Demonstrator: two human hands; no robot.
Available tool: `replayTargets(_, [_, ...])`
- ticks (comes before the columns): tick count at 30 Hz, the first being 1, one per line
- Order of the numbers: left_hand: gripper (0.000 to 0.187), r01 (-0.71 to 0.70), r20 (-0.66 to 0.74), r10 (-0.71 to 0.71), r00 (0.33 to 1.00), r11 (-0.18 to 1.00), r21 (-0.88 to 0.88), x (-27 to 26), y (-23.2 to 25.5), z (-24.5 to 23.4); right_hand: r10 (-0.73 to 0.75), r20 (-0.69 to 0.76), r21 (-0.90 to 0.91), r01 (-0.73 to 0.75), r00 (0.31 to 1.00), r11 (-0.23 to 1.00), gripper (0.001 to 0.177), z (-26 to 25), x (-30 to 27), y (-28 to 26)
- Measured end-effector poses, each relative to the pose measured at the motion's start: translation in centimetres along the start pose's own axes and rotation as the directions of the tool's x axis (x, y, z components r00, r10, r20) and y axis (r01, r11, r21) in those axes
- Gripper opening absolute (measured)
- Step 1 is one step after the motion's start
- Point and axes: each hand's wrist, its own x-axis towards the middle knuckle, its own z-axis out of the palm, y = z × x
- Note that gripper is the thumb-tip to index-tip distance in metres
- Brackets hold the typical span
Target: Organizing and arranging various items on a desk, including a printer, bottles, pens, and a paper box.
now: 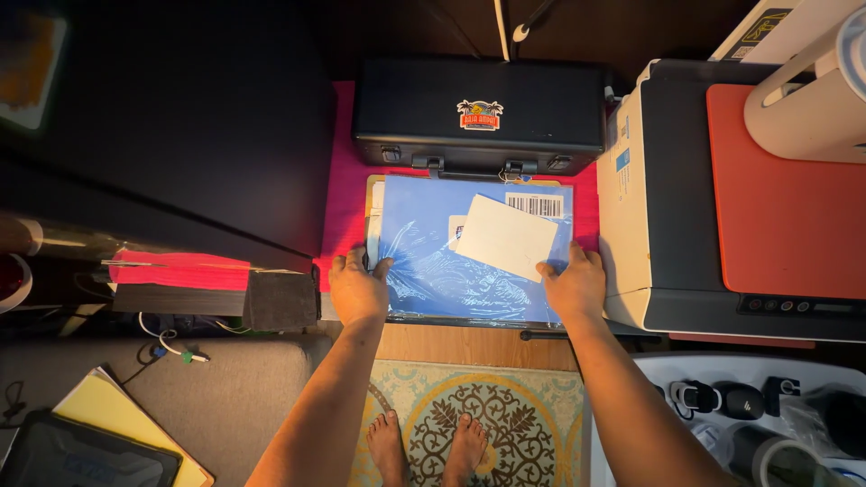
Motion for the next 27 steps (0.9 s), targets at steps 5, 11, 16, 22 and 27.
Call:
replayTargets(5, [0.053,0.023,0.033,-0.022,0.999,0.999,-0.035,0.0,0.5,-0.8,0.021,-0.002,-0.001,-0.021,1.0,1.0,0.07,-1.6,-0.4,-1.6])
replayTargets(11, [0.052,-0.007,0.032,0.01,0.999,0.996,-0.091,0.1,-0.5,-0.1,0.006,-0.007,0.02,-0.006,1.0,1.0,0.07,-1.3,-0.6,-1.1])
replayTargets(16, [0.059,-0.043,0.05,0.047,0.998,0.996,-0.079,0.0,-0.9,-0.2,-0.001,-0.016,0.056,0.002,1.0,0.998,0.075,-1.4,-0.5,-1.0])
replayTargets(22, [0.067,-0.061,0.095,0.068,0.993,0.995,-0.079,0.0,-1.0,-0.3,0.017,0.004,0.001,-0.017,1.0,1.0,0.078,-2.4,-0.7,-2.0])
replayTargets(27, [0.069,-0.039,0.124,0.05,0.991,0.995,-0.092,0.2,-1.1,-0.4,0.04,-0.018,0.153,-0.037,0.999,0.988,0.075,-1.8,-0.6,-1.0])
